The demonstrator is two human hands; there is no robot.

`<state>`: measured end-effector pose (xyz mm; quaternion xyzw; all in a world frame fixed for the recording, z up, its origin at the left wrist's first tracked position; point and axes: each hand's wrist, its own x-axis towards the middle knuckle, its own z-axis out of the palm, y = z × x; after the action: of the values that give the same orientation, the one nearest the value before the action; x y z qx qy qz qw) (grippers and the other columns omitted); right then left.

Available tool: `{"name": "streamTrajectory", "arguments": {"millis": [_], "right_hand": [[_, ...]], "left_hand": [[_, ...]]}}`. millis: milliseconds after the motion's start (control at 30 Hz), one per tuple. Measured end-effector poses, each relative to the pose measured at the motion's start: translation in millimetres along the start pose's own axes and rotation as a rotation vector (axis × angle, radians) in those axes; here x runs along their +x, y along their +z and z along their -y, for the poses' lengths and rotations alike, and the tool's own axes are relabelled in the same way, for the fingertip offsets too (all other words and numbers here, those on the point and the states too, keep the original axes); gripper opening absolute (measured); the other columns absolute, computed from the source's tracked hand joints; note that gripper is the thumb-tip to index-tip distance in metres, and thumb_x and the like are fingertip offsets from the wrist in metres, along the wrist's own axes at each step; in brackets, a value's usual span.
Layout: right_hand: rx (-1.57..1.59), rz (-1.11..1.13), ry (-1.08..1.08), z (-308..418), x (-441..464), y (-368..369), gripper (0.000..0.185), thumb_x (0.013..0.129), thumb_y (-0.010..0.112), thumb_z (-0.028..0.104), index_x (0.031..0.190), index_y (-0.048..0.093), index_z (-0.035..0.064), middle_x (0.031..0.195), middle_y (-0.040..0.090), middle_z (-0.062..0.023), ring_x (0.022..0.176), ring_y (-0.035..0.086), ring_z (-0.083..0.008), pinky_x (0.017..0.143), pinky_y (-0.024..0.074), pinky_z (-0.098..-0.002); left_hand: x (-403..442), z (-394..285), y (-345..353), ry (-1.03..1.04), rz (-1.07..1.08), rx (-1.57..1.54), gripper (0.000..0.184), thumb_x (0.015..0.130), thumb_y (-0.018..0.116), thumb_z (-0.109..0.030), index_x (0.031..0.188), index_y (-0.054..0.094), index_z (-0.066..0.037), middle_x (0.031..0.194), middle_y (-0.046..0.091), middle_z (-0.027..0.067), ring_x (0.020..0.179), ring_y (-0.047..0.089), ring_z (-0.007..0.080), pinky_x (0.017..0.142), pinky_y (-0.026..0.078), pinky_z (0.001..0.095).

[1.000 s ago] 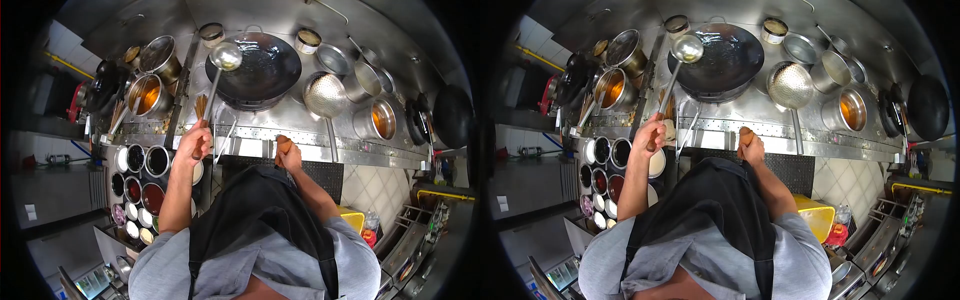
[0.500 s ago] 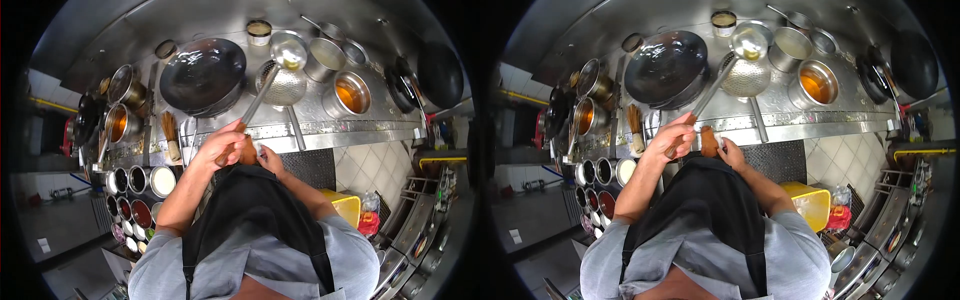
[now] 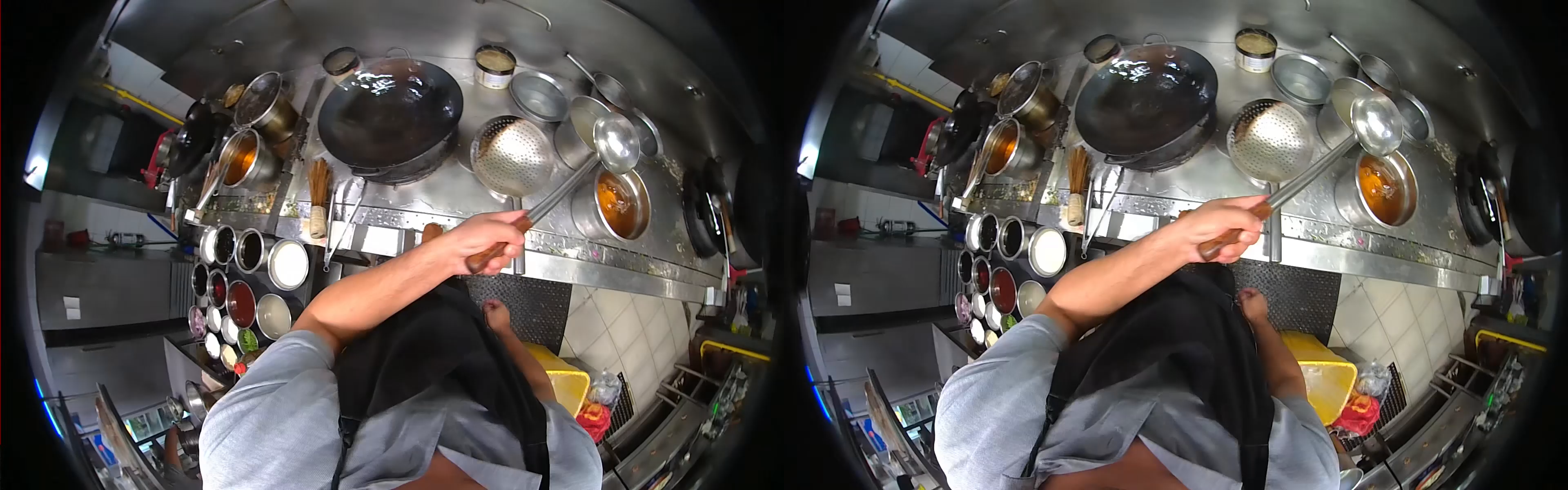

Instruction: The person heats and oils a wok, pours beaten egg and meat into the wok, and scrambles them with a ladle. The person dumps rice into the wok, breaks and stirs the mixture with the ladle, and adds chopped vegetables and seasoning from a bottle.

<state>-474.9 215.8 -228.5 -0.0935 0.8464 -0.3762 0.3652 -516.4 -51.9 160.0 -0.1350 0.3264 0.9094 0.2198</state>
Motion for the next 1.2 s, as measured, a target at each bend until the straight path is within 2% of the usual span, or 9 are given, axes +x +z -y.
{"name": "streamTrajectory", "arguments": {"millis": [100,167,200,300,400,567,667,867,1200], "right_hand": [[0.344,0.195,0.481,-9,20,11,0.021,0.093,0.060,0.025,0.106,0.069,0.0099,0.074,0.068,-0.0051,0.061,0.065,-0.0210,0.060,0.0523,-0.0347],[0.317,0.160,0.545,-21,42,32,0.026,0.096,0.057,0.028,0.114,0.065,0.0117,0.080,0.068,-0.0058,0.064,0.063,-0.0215,0.062,0.0519,-0.0370],[0.307,0.140,0.587,-28,51,47,0.029,0.097,0.055,0.030,0.117,0.063,0.0126,0.083,0.068,-0.0061,0.065,0.063,-0.0217,0.063,0.0517,-0.0382],[0.672,0.104,0.635,-29,86,92,0.042,0.097,0.053,0.042,0.127,0.057,0.0138,0.103,0.068,-0.0083,0.082,0.064,-0.0223,0.074,0.0514,-0.0440],[1.064,-0.005,0.667,6,117,122,0.057,0.094,0.055,0.054,0.133,0.051,0.0140,0.116,0.064,-0.0102,0.101,0.060,-0.0251,0.084,0.0487,-0.0466],[1.418,0.070,0.718,79,150,138,0.044,0.094,0.056,0.046,0.123,0.059,0.0124,0.110,0.063,-0.0108,0.085,0.062,-0.0238,0.076,0.0523,-0.0450],[1.486,0.106,0.678,105,158,158,0.043,0.094,0.057,0.044,0.122,0.060,0.0123,0.108,0.064,-0.0102,0.085,0.062,-0.0234,0.074,0.0520,-0.0441],[1.476,0.104,0.667,113,163,183,0.040,0.092,0.058,0.040,0.120,0.061,0.0122,0.105,0.064,-0.0089,0.083,0.063,-0.0225,0.069,0.0514,-0.0423],[1.357,0.115,0.622,116,161,188,0.035,0.088,0.061,0.033,0.116,0.064,0.0119,0.100,0.064,-0.0067,0.081,0.063,-0.0209,0.062,0.0503,-0.0393]], "left_hand": [[-52,-15,-18,0.035,-0.025,-0.177,0.053,0.098,0.050,-0.004,0.148,0.032,-0.007,0.070,0.051,0.0064,0.039,0.046,0.0147,0.033,0.035,0.0283],[-92,-19,-41,0.090,-0.103,-0.181,0.042,0.100,0.047,-0.004,0.138,0.054,-0.018,0.070,0.046,0.0053,0.040,0.045,0.0153,0.034,0.035,0.0283],[-112,-22,-54,0.092,-0.167,-0.215,0.057,0.097,0.052,-0.002,0.150,0.037,-0.016,0.068,0.049,0.0084,0.042,0.049,0.0176,0.035,0.035,0.0288],[-165,-39,-71,0.144,-0.454,0.157,0.075,0.092,0.054,0.000,0.158,0.023,-0.013,0.067,0.049,0.0044,0.042,0.048,0.0147,0.037,0.037,0.0277],[-204,-51,-94,0.030,-0.805,0.671,0.076,0.089,0.056,-0.001,0.158,0.023,-0.008,0.070,0.055,0.0030,0.043,0.047,0.0093,0.039,0.039,0.0260],[-253,-65,-133,-0.135,-1.111,1.041,0.070,0.085,0.059,-0.001,0.151,0.041,-0.009,0.092,0.066,0.0093,0.066,0.059,0.0125,0.060,0.048,0.0246],[-269,-45,-166,0.013,-1.221,1.259,0.070,0.084,0.060,-0.001,0.150,0.043,-0.011,0.092,0.065,0.0094,0.068,0.057,0.0109,0.061,0.048,0.0249],[-276,-48,-166,0.126,-1.292,0.870,0.073,0.088,0.056,0.000,0.155,0.032,-0.012,0.078,0.056,0.0017,0.051,0.048,0.0080,0.048,0.043,0.0248],[-275,-41,-187,0.254,-1.275,0.775,0.073,0.088,0.056,0.002,0.156,0.031,-0.009,0.074,0.054,0.0006,0.047,0.045,0.0073,0.042,0.040,0.0250]]}}
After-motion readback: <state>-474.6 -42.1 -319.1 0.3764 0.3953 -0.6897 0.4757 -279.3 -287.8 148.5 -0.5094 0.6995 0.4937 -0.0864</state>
